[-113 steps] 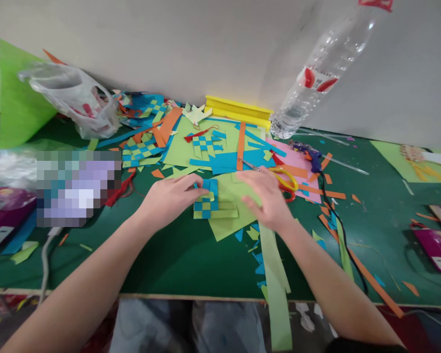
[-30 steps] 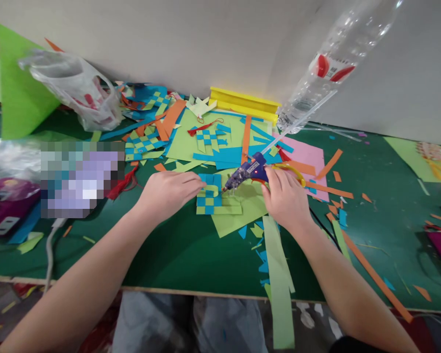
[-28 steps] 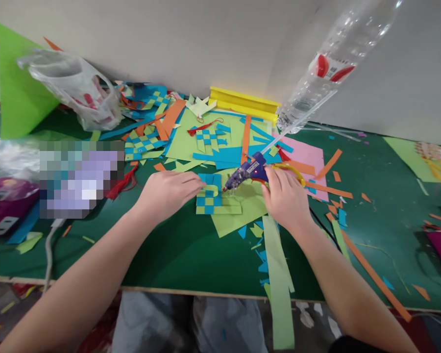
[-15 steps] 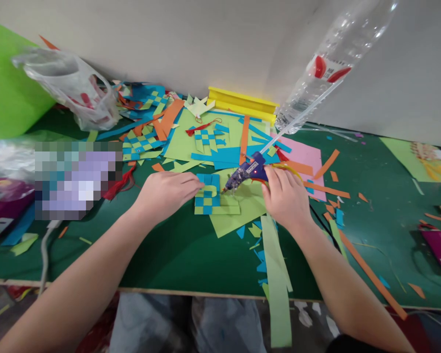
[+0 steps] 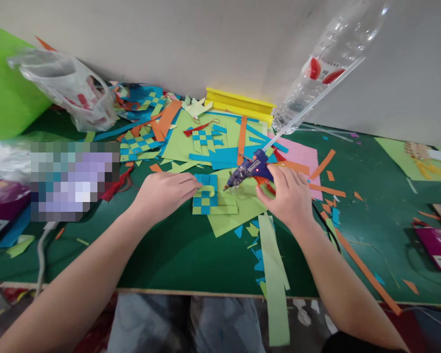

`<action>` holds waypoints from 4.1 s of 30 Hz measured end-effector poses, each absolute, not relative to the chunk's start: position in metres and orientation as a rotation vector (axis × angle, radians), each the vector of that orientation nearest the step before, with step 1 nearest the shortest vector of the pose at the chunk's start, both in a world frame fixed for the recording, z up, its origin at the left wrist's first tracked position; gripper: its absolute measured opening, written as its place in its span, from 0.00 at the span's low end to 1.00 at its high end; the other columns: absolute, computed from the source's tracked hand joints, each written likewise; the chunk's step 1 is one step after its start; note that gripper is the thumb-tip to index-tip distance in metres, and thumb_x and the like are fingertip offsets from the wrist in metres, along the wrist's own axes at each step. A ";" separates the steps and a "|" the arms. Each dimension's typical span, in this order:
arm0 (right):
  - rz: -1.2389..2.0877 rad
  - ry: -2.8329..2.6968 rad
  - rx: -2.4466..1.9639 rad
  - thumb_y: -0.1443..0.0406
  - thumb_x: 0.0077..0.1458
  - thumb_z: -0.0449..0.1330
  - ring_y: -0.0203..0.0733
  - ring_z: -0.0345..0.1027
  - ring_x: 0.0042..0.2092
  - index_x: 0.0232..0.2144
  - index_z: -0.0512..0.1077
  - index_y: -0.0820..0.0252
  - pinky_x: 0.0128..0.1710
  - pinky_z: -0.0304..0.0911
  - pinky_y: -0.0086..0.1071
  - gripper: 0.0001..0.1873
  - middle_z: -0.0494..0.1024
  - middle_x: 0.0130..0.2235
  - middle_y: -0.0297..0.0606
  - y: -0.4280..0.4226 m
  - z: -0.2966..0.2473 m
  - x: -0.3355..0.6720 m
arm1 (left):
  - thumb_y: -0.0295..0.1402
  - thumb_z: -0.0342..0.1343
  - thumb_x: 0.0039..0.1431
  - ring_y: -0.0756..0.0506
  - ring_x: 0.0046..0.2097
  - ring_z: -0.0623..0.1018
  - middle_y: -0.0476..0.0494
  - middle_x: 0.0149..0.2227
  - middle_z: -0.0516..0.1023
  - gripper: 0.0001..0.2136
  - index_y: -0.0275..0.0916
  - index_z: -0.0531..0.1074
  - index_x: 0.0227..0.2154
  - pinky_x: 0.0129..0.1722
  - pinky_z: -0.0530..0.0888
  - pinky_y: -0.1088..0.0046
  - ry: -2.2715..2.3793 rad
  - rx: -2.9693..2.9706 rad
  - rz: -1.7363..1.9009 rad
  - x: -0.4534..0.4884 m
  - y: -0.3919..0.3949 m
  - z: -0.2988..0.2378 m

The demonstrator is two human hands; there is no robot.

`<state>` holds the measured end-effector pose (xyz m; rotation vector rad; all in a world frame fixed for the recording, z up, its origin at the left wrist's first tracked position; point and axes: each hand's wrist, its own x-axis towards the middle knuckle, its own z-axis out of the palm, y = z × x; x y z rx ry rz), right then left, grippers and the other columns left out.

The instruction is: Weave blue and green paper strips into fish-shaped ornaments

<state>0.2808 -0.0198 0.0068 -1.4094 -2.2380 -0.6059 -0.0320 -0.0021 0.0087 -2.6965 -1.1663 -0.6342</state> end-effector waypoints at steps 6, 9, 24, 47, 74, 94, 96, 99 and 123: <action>-0.679 -2.180 -1.382 0.58 0.56 0.56 0.52 0.71 0.46 0.55 0.60 0.64 0.47 0.60 0.44 0.27 0.76 0.45 0.49 -0.016 0.011 0.293 | 0.33 0.49 0.66 0.48 0.35 0.81 0.50 0.40 0.82 0.10 0.43 0.77 0.37 0.26 0.70 0.71 -1.012 -2.577 -0.561 -0.030 -0.002 0.011; -0.671 -2.170 -1.430 0.58 0.55 0.57 0.53 0.71 0.47 0.56 0.59 0.62 0.49 0.58 0.46 0.28 0.76 0.46 0.49 -0.014 0.013 0.301 | 0.33 0.50 0.66 0.48 0.33 0.80 0.50 0.40 0.82 0.09 0.43 0.77 0.38 0.25 0.69 0.71 -1.007 -2.569 -0.589 -0.030 -0.002 0.010; -0.806 -1.978 -1.454 0.55 0.48 0.57 0.54 0.70 0.44 0.52 0.60 0.62 0.51 0.56 0.50 0.31 0.74 0.44 0.48 0.004 0.013 0.362 | 0.35 0.50 0.66 0.48 0.31 0.78 0.47 0.42 0.81 0.11 0.44 0.76 0.45 0.24 0.66 0.71 -1.074 -2.594 -0.550 -0.030 -0.001 0.008; -0.088 -1.237 -2.406 0.51 0.55 0.56 0.65 0.69 0.50 0.53 0.63 0.73 0.45 0.63 0.52 0.33 0.70 0.51 0.66 0.091 -0.006 0.402 | 0.35 0.46 0.68 0.49 0.30 0.77 0.49 0.36 0.80 0.14 0.42 0.77 0.36 0.23 0.61 0.71 -1.134 -2.663 -0.379 -0.025 -0.003 0.011; -0.323 -2.181 -1.880 0.56 0.60 0.50 0.57 0.68 0.47 0.44 0.72 0.62 0.41 0.67 0.47 0.19 0.74 0.41 0.51 -0.004 -0.004 0.307 | 0.38 0.45 0.68 0.47 0.32 0.76 0.44 0.40 0.77 0.15 0.42 0.77 0.41 0.21 0.60 0.72 -1.362 -2.699 -0.167 -0.023 -0.003 0.013; -0.017 -2.161 -1.439 0.64 0.60 0.52 0.50 0.70 0.45 0.41 0.66 0.58 0.50 0.62 0.48 0.08 0.77 0.39 0.44 -0.025 0.020 0.255 | 0.38 0.46 0.67 0.44 0.34 0.80 0.47 0.35 0.82 0.13 0.44 0.77 0.36 0.24 0.59 0.71 -1.612 -2.543 -0.169 -0.028 -0.003 0.018; 0.112 -2.270 -1.314 0.68 0.59 0.51 0.48 0.70 0.49 0.40 0.65 0.57 0.58 0.56 0.51 0.06 0.78 0.42 0.42 -0.031 0.019 0.236 | 0.38 0.46 0.66 0.44 0.32 0.79 0.47 0.34 0.82 0.13 0.44 0.76 0.36 0.23 0.57 0.71 -1.632 -2.529 -0.146 -0.027 -0.004 0.019; 0.184 -2.384 -1.249 0.71 0.59 0.48 0.49 0.66 0.56 0.37 0.64 0.55 0.63 0.46 0.58 0.08 0.79 0.40 0.39 -0.035 0.014 0.214 | 0.37 0.47 0.66 0.45 0.32 0.79 0.47 0.32 0.81 0.13 0.44 0.76 0.35 0.23 0.57 0.72 -1.609 -2.539 -0.153 -0.025 -0.004 0.020; -0.105 -2.217 -1.432 0.66 0.60 0.51 0.49 0.70 0.45 0.41 0.67 0.54 0.56 0.53 0.52 0.08 0.77 0.40 0.40 -0.013 0.025 0.231 | 0.37 0.49 0.65 0.45 0.35 0.79 0.47 0.34 0.81 0.12 0.42 0.77 0.34 0.24 0.59 0.72 -1.498 -2.671 -0.222 -0.024 -0.004 0.018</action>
